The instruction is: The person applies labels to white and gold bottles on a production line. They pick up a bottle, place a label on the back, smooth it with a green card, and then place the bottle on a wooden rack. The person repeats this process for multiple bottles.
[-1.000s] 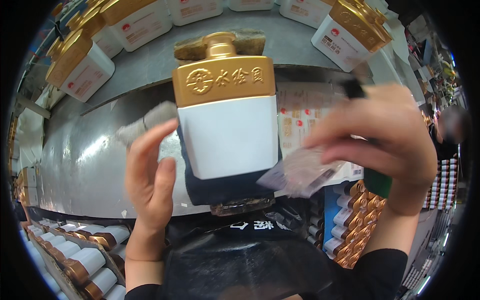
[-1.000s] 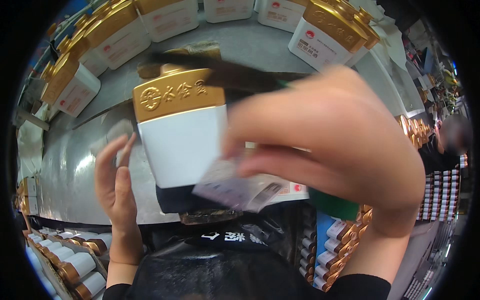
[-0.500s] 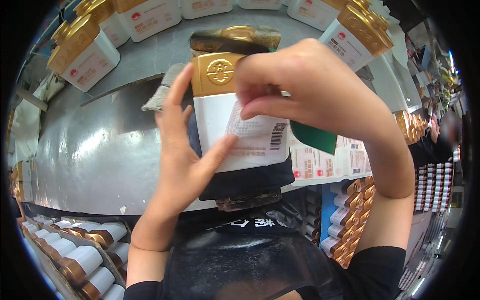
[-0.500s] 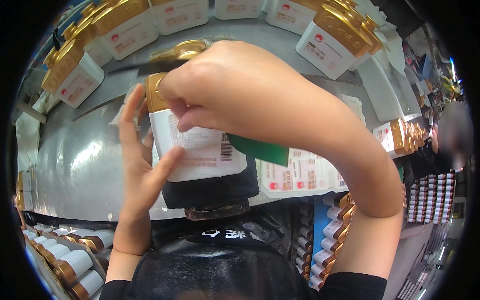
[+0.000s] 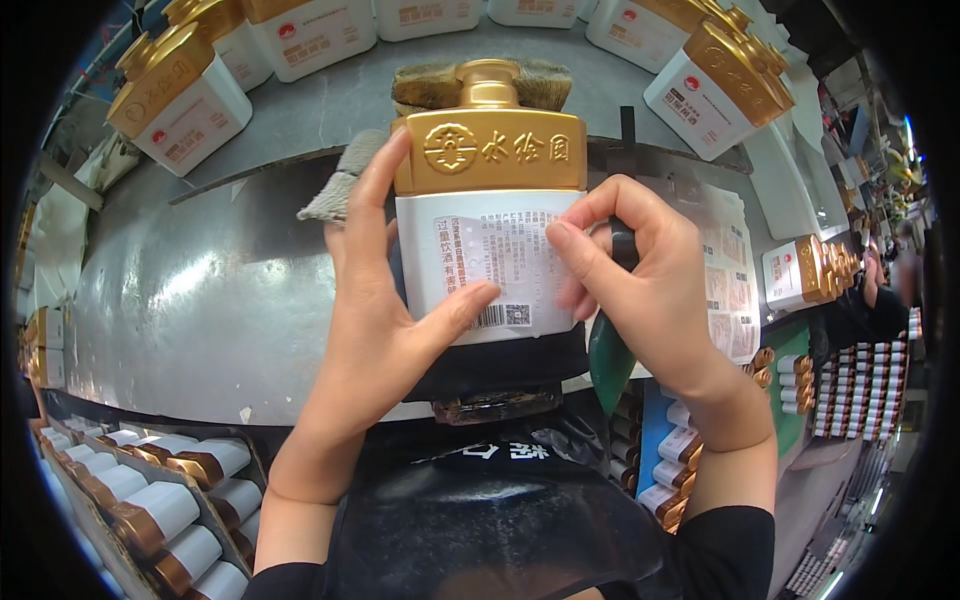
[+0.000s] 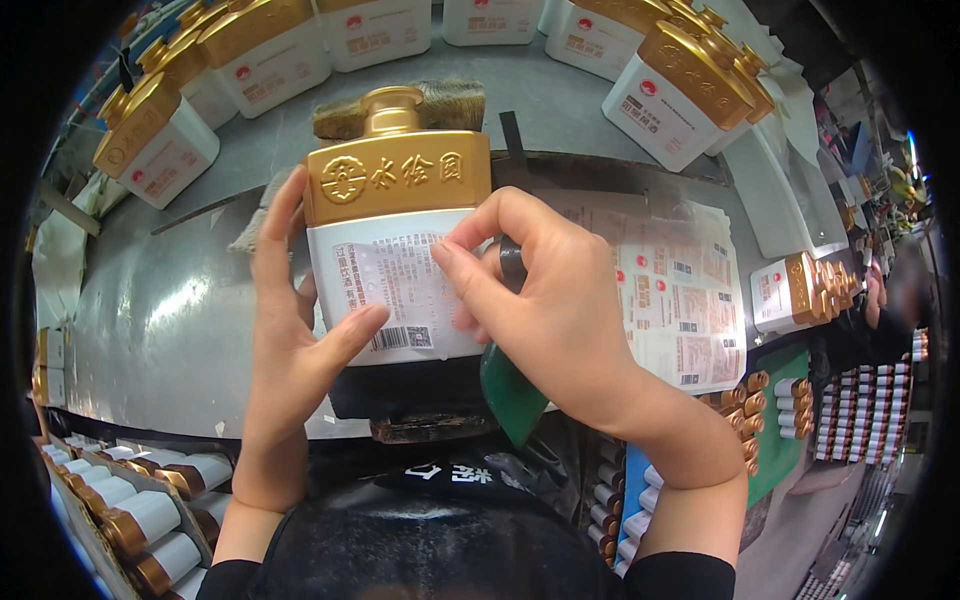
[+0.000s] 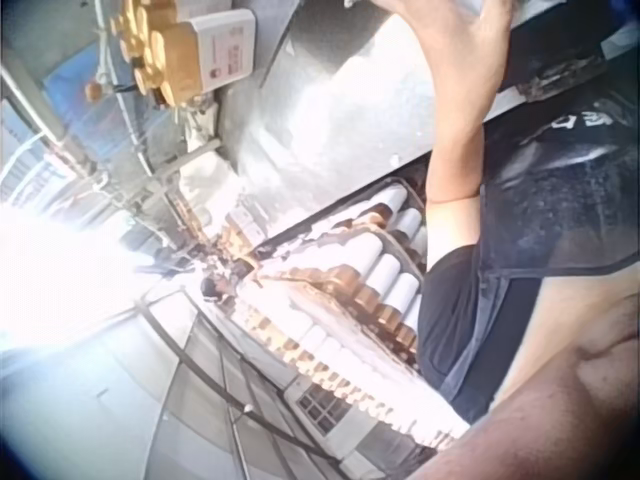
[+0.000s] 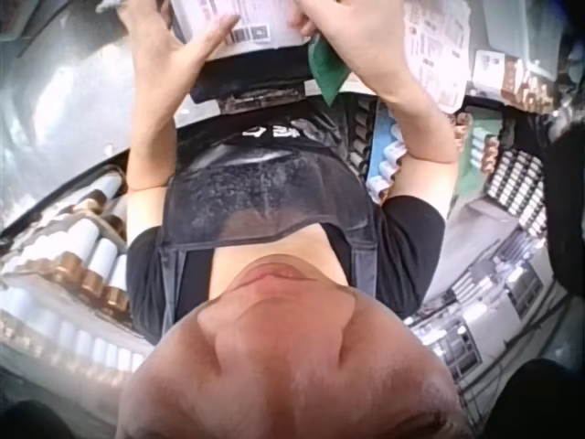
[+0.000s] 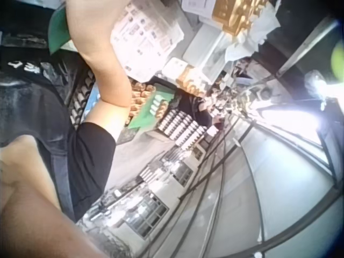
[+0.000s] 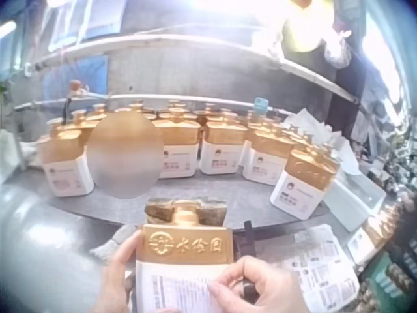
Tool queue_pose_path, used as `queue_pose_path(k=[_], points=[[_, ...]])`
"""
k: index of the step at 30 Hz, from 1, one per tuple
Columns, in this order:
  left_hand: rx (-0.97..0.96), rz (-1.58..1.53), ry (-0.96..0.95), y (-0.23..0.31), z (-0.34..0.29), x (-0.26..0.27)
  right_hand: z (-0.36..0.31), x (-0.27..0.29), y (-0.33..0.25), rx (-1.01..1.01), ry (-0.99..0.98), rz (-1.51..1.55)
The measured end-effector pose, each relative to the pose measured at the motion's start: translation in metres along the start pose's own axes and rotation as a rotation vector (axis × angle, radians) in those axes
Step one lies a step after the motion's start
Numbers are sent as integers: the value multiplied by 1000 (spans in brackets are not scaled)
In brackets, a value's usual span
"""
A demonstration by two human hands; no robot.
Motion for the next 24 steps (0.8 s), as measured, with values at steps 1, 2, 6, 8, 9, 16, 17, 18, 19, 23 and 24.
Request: queue_pose_path(k=[1, 2, 6, 8, 9, 16, 17, 18, 19, 23, 24], points=[[10, 15, 2, -2, 0, 0, 0, 0, 1, 10, 27, -86], [20, 30, 4, -3, 0, 2, 0, 3, 5, 42, 99, -176], [31, -40, 24, -9, 4, 10, -2, 15, 16, 96, 271, -174], [62, -4, 16, 2, 11, 12, -2, 14, 19, 86, 216, -126], [44, -7, 34, 2, 14, 8, -2, 11, 22, 80, 171, -137], [9, -80, 108, -4, 19, 4, 8, 5, 17, -8, 136, -209], [17, -118, 116, -3, 18, 5, 8, 4, 18, 9, 127, -171], [13, -184, 101, -3, 17, 5, 8, 5, 20, 25, 118, -134], [8, -252, 87, -2, 16, 4, 7, 4, 22, 40, 109, -99], [37, -343, 35, -3, 12, -4, 6, 5, 23, 46, 71, -173], [41, -349, 31, -4, 12, -5, 7, 5, 25, 51, 66, -161]])
Point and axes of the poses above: each hand's wrist, its own z-axis towards the middle knuckle, its own x-axis out of the back of the hand, y = z × x, the point moved 1 cm from there along z, towards the middle knuckle, and after that the axes turned 15 degrees about -y, right-handed, at the moved point
